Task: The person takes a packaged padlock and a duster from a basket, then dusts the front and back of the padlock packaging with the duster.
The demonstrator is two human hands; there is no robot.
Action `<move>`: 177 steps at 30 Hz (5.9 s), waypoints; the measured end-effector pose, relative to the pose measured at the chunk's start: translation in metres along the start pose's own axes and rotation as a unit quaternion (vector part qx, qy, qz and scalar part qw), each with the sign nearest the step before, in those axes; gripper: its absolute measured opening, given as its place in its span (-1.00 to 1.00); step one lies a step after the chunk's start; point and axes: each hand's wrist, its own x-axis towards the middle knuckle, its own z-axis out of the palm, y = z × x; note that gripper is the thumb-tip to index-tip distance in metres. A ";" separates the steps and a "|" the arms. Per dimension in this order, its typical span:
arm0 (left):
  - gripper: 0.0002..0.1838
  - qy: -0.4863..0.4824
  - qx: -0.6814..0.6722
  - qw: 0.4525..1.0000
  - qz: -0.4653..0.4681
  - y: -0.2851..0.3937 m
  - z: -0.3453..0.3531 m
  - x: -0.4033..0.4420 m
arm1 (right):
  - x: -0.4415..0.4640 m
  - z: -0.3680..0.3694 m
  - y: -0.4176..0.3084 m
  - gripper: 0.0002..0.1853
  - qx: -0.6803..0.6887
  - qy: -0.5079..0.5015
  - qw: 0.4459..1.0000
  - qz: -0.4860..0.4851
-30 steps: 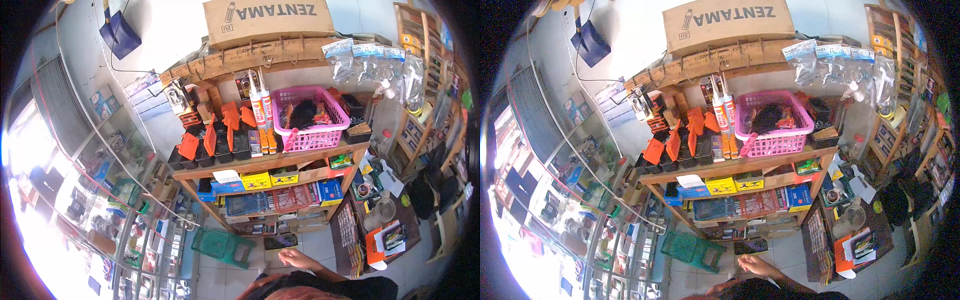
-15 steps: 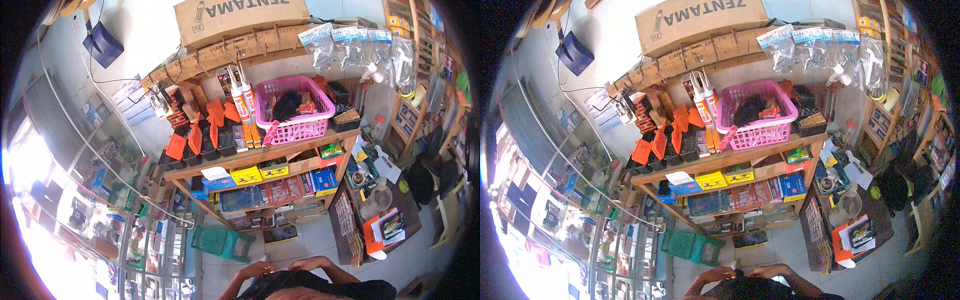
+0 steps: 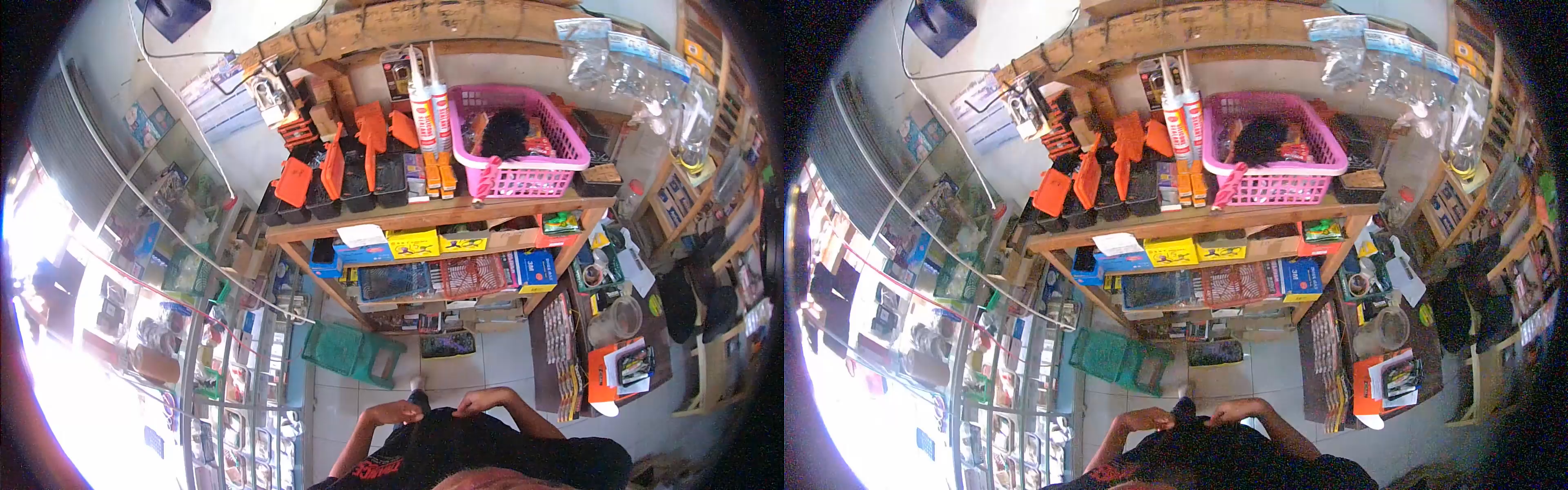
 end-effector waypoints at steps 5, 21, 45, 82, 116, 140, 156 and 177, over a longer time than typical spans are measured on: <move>-0.60 0.060 0.066 0.996 0.001 0.024 -0.037 -0.018 | 0.030 -0.032 -0.004 -0.39 -0.081 0.035 0.996 0.026; -0.74 0.402 0.075 0.912 -0.021 -0.133 -0.200 -0.100 | -0.057 -0.188 -0.293 -0.74 -0.060 0.483 0.839 -0.245; -0.35 0.329 0.247 0.903 -0.122 -0.274 -0.212 -0.066 | -0.201 -0.360 -0.332 -0.56 -0.301 0.664 0.638 0.245; -0.45 0.319 0.190 0.899 -0.231 -0.209 -0.131 0.021 | -0.336 -0.436 -0.230 -0.58 -0.510 0.588 0.591 0.212; -0.32 0.450 -0.183 0.872 -0.063 -0.079 -0.095 0.015 | -0.301 -0.434 -0.371 -0.72 -0.076 0.643 0.757 -0.080; -0.09 -0.177 -0.444 0.863 0.165 0.205 -0.109 0.102 | -0.228 -0.219 -0.311 -0.58 -0.341 0.566 0.751 -0.011; -0.17 -0.023 -0.649 0.745 0.149 0.095 -0.196 -0.018 | -0.317 -0.318 -0.185 -0.47 -0.290 0.811 0.477 0.173; -0.37 0.225 -0.631 0.722 0.175 0.049 -0.070 -0.006 | -0.201 -0.137 -0.099 -0.77 0.187 0.758 0.584 -0.223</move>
